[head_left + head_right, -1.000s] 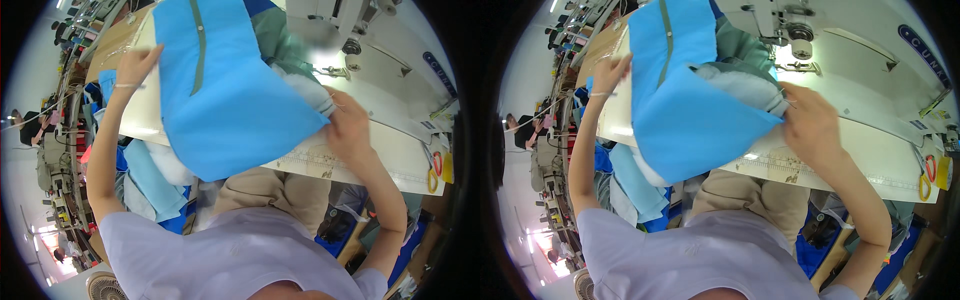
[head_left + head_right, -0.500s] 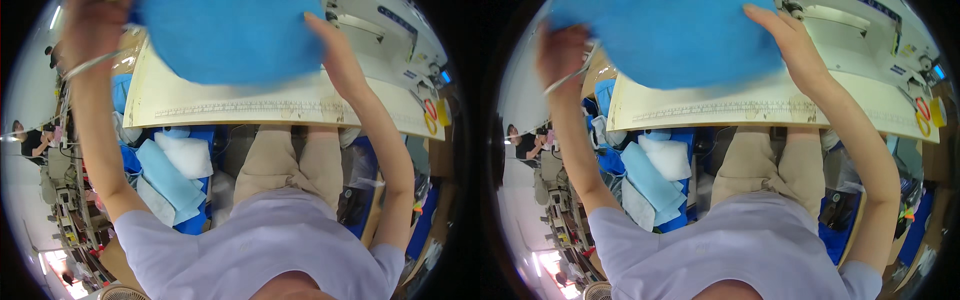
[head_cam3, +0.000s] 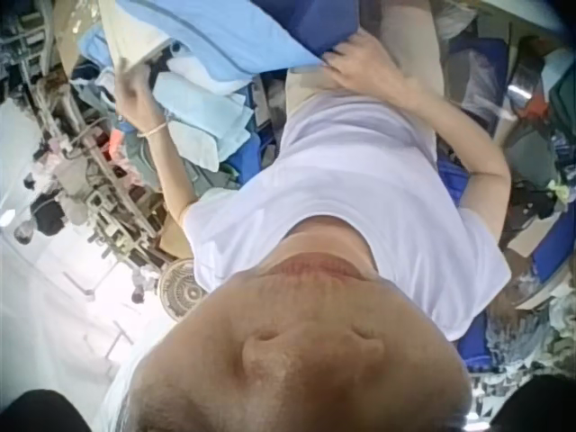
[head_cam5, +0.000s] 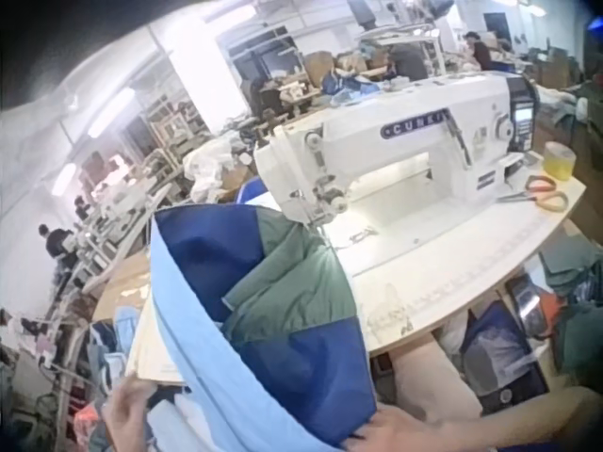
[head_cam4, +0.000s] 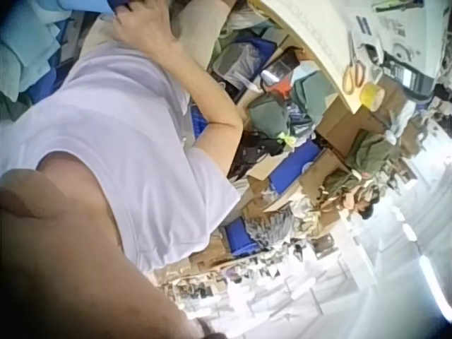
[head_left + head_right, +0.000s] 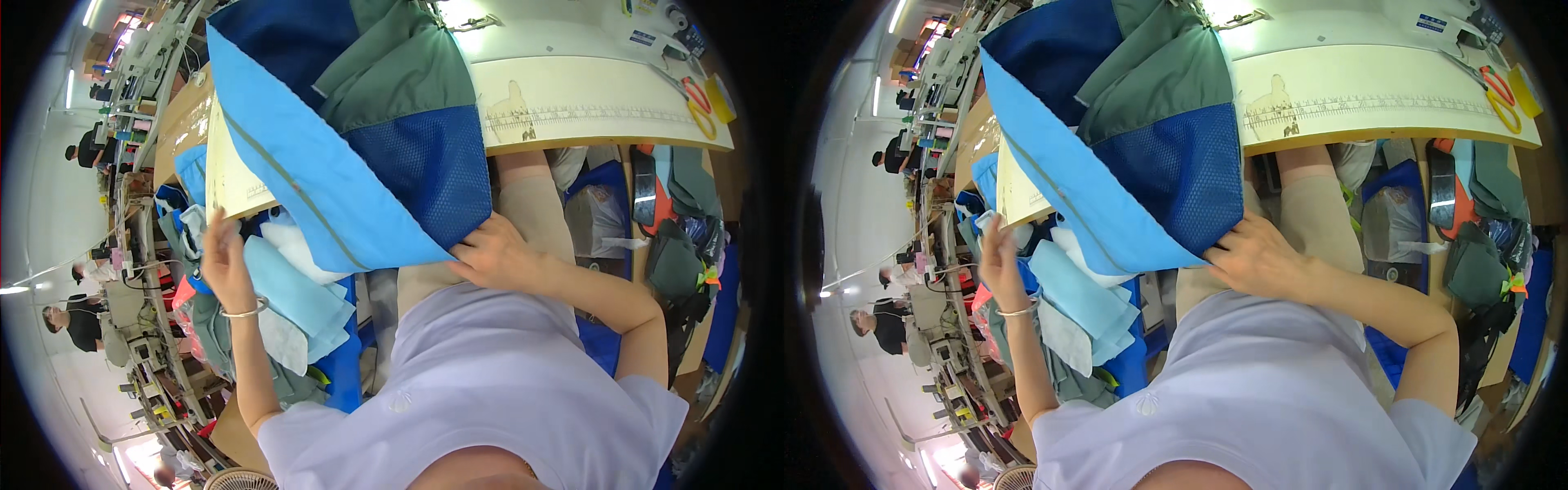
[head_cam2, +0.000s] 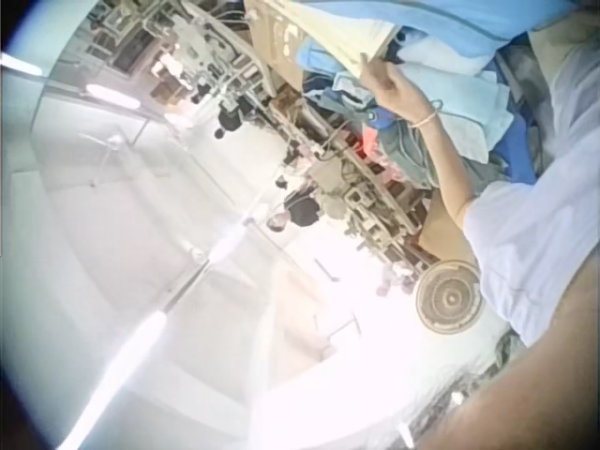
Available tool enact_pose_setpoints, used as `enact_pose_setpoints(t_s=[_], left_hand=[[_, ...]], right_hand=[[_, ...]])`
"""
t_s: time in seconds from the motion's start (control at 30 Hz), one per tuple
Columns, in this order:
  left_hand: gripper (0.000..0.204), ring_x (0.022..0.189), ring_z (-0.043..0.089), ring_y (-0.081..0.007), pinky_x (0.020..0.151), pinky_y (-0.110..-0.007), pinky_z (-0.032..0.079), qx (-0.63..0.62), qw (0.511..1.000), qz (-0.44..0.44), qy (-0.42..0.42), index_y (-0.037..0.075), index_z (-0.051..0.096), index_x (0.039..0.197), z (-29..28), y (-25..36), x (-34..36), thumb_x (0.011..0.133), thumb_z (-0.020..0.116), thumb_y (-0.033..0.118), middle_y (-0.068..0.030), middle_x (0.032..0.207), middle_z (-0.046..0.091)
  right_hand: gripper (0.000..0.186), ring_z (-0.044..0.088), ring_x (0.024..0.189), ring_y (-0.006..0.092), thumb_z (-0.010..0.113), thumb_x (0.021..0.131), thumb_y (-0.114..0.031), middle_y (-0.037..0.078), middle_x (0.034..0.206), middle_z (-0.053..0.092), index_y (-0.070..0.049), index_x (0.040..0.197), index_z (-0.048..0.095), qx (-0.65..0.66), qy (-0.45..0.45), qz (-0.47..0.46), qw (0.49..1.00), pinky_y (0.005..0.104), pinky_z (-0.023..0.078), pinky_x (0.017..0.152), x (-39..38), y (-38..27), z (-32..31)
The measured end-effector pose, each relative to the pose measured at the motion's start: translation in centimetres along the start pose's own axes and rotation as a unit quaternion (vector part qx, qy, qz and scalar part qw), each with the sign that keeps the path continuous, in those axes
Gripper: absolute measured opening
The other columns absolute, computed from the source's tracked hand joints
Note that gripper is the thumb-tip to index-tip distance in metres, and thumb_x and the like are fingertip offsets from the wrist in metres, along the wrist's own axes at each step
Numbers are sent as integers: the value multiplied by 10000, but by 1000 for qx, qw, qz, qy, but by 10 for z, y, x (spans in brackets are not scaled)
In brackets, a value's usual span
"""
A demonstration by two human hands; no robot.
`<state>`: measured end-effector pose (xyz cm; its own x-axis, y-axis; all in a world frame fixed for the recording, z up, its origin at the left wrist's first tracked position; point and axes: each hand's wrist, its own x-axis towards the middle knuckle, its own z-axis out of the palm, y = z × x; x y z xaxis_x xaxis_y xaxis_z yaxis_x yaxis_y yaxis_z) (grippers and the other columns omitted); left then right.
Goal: The person aligns blue and green fabric pieces of a bag under a sewing machine needle and sews seams. They repeatedly adjust the fabric, flip the bag to access different edges, and guide it through the machine to stitch multiple sections.
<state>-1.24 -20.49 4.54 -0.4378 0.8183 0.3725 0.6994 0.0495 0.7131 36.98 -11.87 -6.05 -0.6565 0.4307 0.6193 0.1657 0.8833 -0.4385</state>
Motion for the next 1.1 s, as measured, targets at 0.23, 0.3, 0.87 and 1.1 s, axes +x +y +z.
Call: enact_pose_setpoints(t_s=[0.23, 0.3, 0.87, 1.1], left_hand=[[347, 1190, 654, -359, 1035, -337, 484, 86, 919, 281, -262, 32, 667, 1299, 152, 150, 75, 988, 518, 72, -269, 1279, 660], [460, 1233, 611, -434, 1067, -372, 471, 238, 909, 211, -267, 83, 583, 1415, 209, 112, 124, 1008, 500, 282, -315, 1284, 634], [617, 1462, 372, -431, 1184, -468, 352, 272, 904, 246, -220, 167, 438, 1546, 258, 11, 208, 1011, 518, 464, -221, 1614, 347], [448, 1295, 573, -344, 1093, -434, 456, 185, 814, 493, -245, 110, 687, 1291, 249, 112, 169, 851, 672, 31, -105, 1363, 642]], right_hand=[[128, 650, 851, 220, 675, 687, -125, 37, 868, 675, -64, 791, 719, -10, 17, -16, 1000, 387, 536, 789, 13, -7, 9], [123, 650, 849, 219, 675, 690, -125, 39, 868, 675, -64, 787, 719, 10, -1, -30, 1000, 382, 534, 799, 16, -11, 2], [146, 640, 1146, 284, 601, 770, -110, 134, 1099, 697, -34, 865, 682, 133, -30, -2, 991, 476, 407, 1152, -3, 6, 28], [149, 660, 1091, 307, 613, 756, -142, 133, 1033, 702, -51, 843, 695, 117, -64, -15, 991, 500, 420, 1130, -9, 9, 19]])
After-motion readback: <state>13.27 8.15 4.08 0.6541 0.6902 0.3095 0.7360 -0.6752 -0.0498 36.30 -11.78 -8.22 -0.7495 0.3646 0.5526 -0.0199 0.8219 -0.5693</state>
